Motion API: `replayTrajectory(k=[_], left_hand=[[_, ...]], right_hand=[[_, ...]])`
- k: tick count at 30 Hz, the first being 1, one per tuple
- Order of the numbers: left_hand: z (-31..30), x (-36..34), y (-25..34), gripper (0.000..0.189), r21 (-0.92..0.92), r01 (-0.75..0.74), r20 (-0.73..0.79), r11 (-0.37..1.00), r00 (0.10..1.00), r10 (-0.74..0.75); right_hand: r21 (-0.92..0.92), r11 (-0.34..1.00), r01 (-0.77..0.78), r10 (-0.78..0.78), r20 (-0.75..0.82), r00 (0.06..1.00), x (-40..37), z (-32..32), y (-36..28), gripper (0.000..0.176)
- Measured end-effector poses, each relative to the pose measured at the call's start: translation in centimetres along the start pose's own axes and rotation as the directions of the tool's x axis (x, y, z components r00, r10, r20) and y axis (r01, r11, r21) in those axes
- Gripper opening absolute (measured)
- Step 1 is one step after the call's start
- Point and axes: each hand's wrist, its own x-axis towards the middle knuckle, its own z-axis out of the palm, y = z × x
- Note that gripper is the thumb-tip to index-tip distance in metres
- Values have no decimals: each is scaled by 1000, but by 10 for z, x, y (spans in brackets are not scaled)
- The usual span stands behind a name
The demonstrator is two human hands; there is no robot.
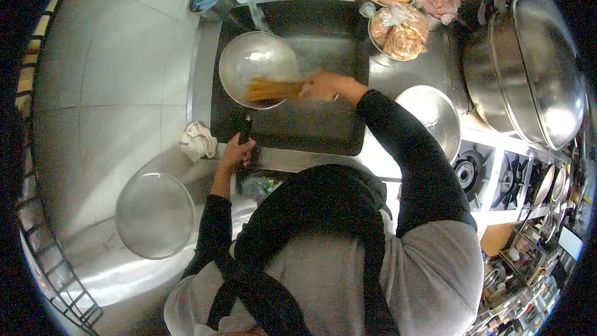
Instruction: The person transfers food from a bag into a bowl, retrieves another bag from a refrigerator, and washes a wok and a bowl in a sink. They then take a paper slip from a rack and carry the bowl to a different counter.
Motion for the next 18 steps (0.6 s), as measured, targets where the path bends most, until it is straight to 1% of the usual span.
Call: replayTrajectory(k=[2,3,4,5,6,7,8,9,10,11,12,13,14,15,16,17,18], left_hand=[[-7,5,-9,23,-69,-8,101,998,995,15],[-3,4,-4,23,-66,-12,102,998,995,19],[4,2,4,23,-31,-19,91,999,996,22],[9,2,9,22,1,-25,78,1000,997,25],[10,2,11,22,-3,-31,74,1000,997,31],[10,2,13,22,-52,-34,62,998,997,37],[8,0,12,22,-101,-35,48,994,998,40],[3,3,7,22,-103,-38,44,994,998,43],[-3,9,-4,22,-142,-31,78,989,996,43],[-5,12,-12,22,-180,-21,120,983,992,43],[-3,12,-11,22,-177,-21,134,984,990,46],[1,12,-8,22,-124,-43,146,991,987,61],[6,13,-3,22,-73,-73,157,995,984,84],[10,15,1,22,-74,-82,168,994,981,93],[12,14,3,22,-87,-69,123,994,989,79],[12,12,2,22,-101,-53,73,993,996,60],[8,10,-3,22,-104,-56,68,993,996,64]], right_hand=[[-175,972,-156,125,-173,977,16,-19,18,62],[-187,968,-166,100,-316,943,39,-5,38,60],[-193,968,-163,94,-322,942,37,-2,22,60],[-75,988,-137,123,-175,977,24,7,-9,59],[47,991,-129,130,-17,991,8,15,-33,58],[90,995,-52,53,-4,999,-5,16,-42,56],[86,995,-46,46,-1,999,11,12,-11,56],[-273,942,195,-221,-65,973,43,8,46,57],[-148,989,3,-3,5,1000,33,-12,26,58],[-56,976,-212,216,75,974,21,-33,3,58],[-55,973,-223,226,65,972,36,-17,2,58],[-2,982,-191,190,-68,979,55,3,13,58],[38,988,-148,152,-205,967,65,7,20,57],[33,988,-153,157,-217,964,48,5,7,57],[75,993,-88,97,-131,987,16,6,-24,57],[124,992,-23,29,-42,999,-1,7,-42,57],[120,993,-19,24,-40,999,-2,-5,-31,57]])
